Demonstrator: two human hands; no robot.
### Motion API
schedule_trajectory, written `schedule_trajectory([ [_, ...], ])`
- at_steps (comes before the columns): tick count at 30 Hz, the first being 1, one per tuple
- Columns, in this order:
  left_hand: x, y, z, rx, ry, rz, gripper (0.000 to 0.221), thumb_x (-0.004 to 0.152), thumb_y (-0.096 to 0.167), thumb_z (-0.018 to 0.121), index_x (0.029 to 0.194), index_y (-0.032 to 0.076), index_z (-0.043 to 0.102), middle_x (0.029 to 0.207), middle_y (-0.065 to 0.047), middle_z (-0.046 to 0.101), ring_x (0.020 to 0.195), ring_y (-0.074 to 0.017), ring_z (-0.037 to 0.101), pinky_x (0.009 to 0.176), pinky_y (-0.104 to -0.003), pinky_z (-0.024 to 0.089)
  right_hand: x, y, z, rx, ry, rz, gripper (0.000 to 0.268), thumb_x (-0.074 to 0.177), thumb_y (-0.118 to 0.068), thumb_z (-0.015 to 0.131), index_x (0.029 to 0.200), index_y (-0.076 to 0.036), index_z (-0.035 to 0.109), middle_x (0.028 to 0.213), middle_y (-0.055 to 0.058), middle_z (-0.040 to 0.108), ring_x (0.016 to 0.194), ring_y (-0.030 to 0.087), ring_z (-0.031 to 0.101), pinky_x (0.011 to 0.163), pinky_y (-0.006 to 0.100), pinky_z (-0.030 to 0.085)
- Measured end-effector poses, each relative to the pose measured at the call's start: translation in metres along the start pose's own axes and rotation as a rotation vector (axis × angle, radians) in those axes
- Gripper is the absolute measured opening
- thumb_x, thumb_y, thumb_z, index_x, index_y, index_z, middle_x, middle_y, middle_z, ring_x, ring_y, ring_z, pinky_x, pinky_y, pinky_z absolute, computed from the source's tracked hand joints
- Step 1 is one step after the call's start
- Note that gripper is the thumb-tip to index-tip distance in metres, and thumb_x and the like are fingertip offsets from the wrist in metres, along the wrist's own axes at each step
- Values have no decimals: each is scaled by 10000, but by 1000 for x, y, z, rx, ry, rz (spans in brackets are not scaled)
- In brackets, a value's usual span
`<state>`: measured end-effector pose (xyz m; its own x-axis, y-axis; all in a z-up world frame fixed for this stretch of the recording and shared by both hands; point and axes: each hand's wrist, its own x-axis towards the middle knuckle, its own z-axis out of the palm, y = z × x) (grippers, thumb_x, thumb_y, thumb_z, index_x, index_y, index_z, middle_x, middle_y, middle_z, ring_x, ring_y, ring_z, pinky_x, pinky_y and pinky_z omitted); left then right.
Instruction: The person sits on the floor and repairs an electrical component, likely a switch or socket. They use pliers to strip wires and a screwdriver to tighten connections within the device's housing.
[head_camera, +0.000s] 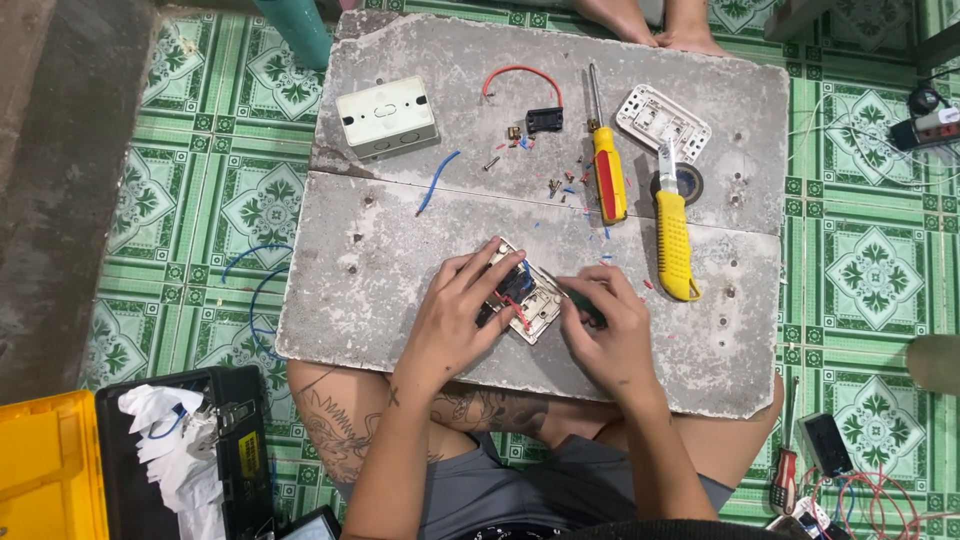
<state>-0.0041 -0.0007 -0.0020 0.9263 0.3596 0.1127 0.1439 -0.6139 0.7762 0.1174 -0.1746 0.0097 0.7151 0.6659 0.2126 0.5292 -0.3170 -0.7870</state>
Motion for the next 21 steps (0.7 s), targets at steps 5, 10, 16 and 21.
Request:
schedule_trajectory([
  [5,1,2,-1,-7,-5,-4,646,858,184,740,1468,262,543,1431,-231,578,1193,-430,589,971,-543,477,-18,12,-11,-104,29,-29,234,893,-8,728,1120,-33,779,925,110,698,617,231,663,607,340,556],
  [10,0,0,1,4,-2,8,650,856,194,741,1471,263,541,1438,-224,575,1197,-432,586,974,-545,474,-28,13,-13,-137,44,-77,243,890,-1,752,1127,-47,785,928,80,700,608,193,662,613,306,564],
  [16,1,1,1,-13,2,1,636,863,193,741,1466,247,547,1437,-236,572,1197,-436,585,976,-554,472,-29,11,-10,-166,34,-116,211,887,-4,745,1085,-58,789,921,62,684,536,190,618,553,318,533],
  [21,1,0,2,-3,11,5,623,871,229,742,1463,249,550,1440,-221,575,1195,-424,590,975,-545,479,-27,8,-8,-146,33,-129,212,881,12,747,1081,-47,788,915,71,684,513,197,608,530,330,521],
])
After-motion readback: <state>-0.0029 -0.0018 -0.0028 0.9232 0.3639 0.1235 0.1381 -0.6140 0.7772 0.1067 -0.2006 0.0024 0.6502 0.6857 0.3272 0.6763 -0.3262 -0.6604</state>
